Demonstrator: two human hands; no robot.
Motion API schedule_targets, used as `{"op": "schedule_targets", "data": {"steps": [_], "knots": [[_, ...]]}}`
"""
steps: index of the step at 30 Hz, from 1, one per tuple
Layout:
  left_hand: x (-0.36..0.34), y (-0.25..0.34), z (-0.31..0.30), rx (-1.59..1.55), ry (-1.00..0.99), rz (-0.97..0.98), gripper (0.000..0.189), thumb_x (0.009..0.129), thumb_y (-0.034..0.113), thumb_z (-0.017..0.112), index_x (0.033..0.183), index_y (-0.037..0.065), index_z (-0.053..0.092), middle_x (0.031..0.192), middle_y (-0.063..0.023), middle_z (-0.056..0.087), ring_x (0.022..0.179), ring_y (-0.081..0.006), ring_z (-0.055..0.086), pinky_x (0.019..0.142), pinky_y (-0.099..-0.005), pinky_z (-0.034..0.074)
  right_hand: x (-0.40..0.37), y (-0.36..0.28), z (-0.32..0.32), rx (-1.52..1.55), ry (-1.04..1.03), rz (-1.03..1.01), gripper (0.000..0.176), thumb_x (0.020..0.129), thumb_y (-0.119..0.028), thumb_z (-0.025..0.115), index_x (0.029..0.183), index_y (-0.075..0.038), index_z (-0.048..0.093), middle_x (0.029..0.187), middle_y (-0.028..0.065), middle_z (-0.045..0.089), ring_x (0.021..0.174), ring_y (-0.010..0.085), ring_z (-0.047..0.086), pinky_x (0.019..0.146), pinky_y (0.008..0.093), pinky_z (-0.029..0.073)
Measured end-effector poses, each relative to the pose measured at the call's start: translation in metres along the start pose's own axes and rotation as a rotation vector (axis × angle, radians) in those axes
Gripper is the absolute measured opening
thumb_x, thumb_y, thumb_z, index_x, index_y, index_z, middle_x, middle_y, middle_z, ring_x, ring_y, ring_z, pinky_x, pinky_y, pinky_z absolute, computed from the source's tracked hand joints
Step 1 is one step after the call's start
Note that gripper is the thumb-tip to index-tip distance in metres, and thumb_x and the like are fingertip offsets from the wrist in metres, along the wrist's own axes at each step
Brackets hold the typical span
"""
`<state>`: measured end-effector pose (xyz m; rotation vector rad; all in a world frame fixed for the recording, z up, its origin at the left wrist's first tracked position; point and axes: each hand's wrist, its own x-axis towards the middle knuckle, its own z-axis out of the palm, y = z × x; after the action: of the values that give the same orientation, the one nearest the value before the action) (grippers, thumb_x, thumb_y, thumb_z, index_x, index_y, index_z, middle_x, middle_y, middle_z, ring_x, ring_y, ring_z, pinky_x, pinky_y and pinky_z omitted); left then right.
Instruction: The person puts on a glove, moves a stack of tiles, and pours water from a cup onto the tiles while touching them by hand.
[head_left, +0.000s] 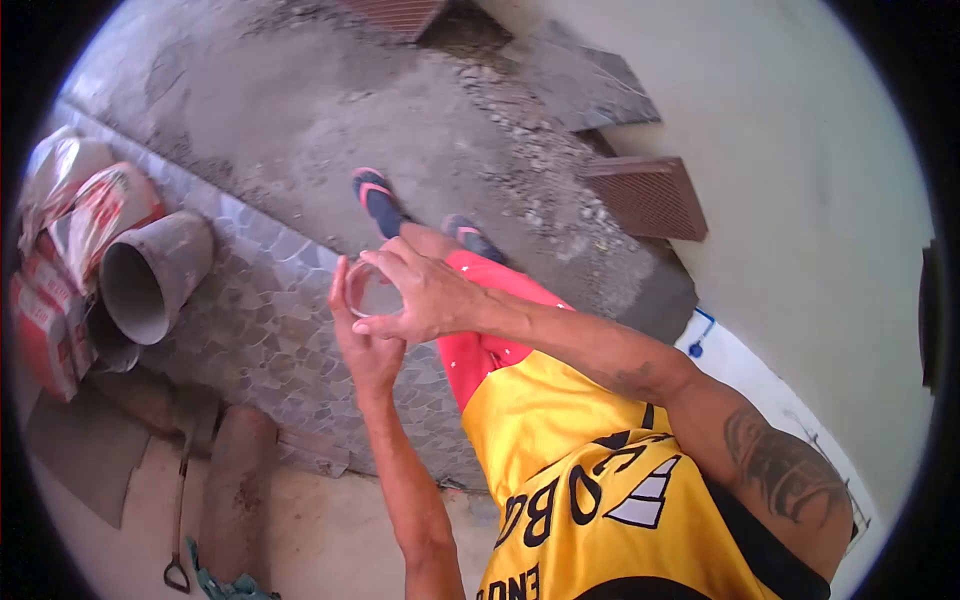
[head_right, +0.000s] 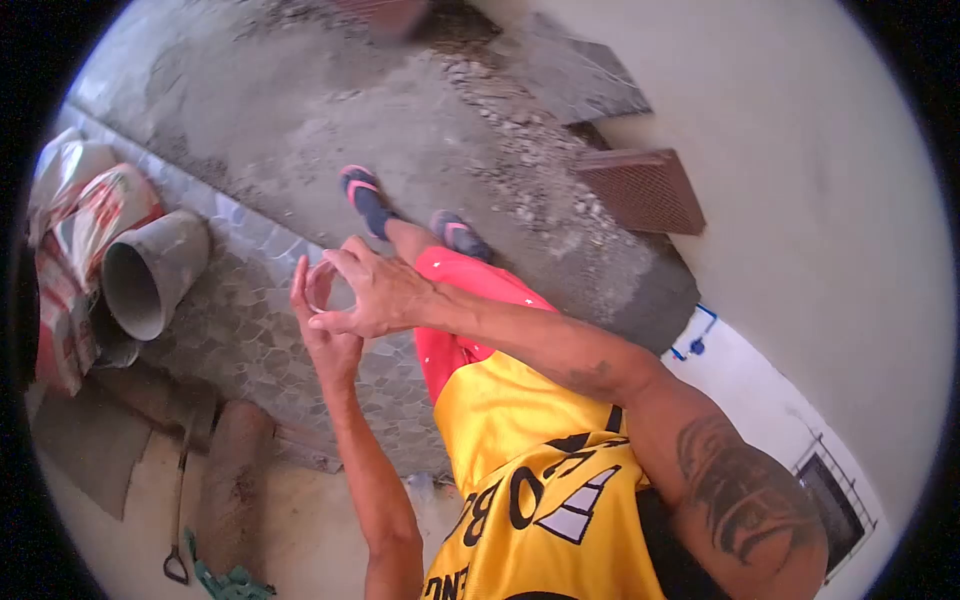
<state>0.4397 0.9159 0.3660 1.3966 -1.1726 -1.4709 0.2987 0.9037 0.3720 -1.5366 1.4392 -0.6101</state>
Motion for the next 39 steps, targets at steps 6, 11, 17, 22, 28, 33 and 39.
{"op": "schedule_targets", "data": {"steps": [6, 11, 17, 22, 28, 33, 39], "knots": [[0.071, -0.018, -0.155, 0.322, 0.246, -0.025, 0.069, 0.075, 0.006, 0.076, 0.135, 0.002, 0.041, 0.129, -0.0146, 0.051, 0.124, -0.0259, 0.049, 0.106, -0.0399, 0.039, 0.121, -0.009, 0.090, 0.233, -0.003, -0.029, 0.065, 0.087, -0.038, 0.068, 0.129, 0.007, 0.048, 0.116, 0.0202, 0.053, 0.095, 0.0248, 0.062, 0.071, 0.0341, 0.054], [0.116, -0.026, -0.304, 0.517, 0.550, 0.018, 0.068, 0.074, 0.016, 0.082, 0.130, 0.000, 0.046, 0.126, -0.0143, 0.053, 0.114, -0.0239, 0.054, 0.100, -0.0355, 0.042, 0.154, 0.007, 0.159, 0.168, -0.109, 0.123, 0.055, 0.088, -0.028, 0.067, 0.126, 0.008, 0.050, 0.115, 0.0174, 0.052, 0.095, 0.0226, 0.062, 0.067, 0.0294, 0.055], [0.192, -0.064, -0.460, 0.770, 0.667, -0.058, 0.066, 0.076, 0.028, 0.082, 0.124, -0.003, 0.050, 0.118, -0.0154, 0.056, 0.107, -0.0249, 0.055, 0.095, -0.0355, 0.044, 0.155, 0.002, 0.208, 0.108, -0.178, 0.207, 0.050, 0.089, -0.020, 0.066, 0.127, 0.007, 0.049, 0.117, 0.0163, 0.051, 0.098, 0.0218, 0.061, 0.067, 0.0272, 0.055], [0.317, -0.208, -0.605, 1.044, 0.500, 0.036, 0.072, 0.070, 0.034, 0.084, 0.121, -0.006, 0.051, 0.114, -0.0184, 0.056, 0.103, -0.0282, 0.056, 0.092, -0.0393, 0.044, 0.174, 0.002, 0.286, 0.162, -0.035, 0.386, 0.052, 0.088, -0.023, 0.068, 0.126, 0.008, 0.049, 0.116, 0.0183, 0.050, 0.100, 0.0257, 0.060, 0.072, 0.0323, 0.057], [0.422, -0.353, -0.718, 0.928, -0.048, -0.327, 0.060, 0.087, 0.041, 0.065, 0.120, -0.008, 0.058, 0.113, -0.0171, 0.065, 0.100, -0.0249, 0.061, 0.090, -0.0341, 0.045, 0.150, 0.019, 0.345, 0.267, 0.024, 0.549, 0.057, 0.089, -0.034, 0.065, 0.126, 0.006, 0.049, 0.121, 0.0205, 0.047, 0.100, 0.0329, 0.060, 0.085, 0.0417, 0.051], [0.380, -0.326, -0.673, 0.778, -0.247, -0.472, 0.060, 0.092, 0.044, 0.057, 0.126, -0.006, 0.054, 0.121, -0.0186, 0.061, 0.107, -0.0257, 0.058, 0.093, -0.0350, 0.043, 0.129, 0.016, 0.349, 0.176, 0.018, 0.644, 0.058, 0.089, -0.031, 0.065, 0.128, 0.007, 0.047, 0.123, 0.0214, 0.046, 0.101, 0.0369, 0.059, 0.085, 0.0423, 0.050], [0.335, -0.212, -0.573, 0.723, -0.313, -0.625, 0.060, 0.094, 0.044, 0.051, 0.131, -0.003, 0.052, 0.127, -0.0202, 0.058, 0.112, -0.0262, 0.057, 0.096, -0.0362, 0.042, 0.123, 0.036, 0.348, 0.218, 0.060, 0.729, 0.057, 0.089, -0.031, 0.066, 0.129, 0.006, 0.047, 0.126, 0.0198, 0.045, 0.101, 0.0330, 0.060, 0.081, 0.0388, 0.052]]}}
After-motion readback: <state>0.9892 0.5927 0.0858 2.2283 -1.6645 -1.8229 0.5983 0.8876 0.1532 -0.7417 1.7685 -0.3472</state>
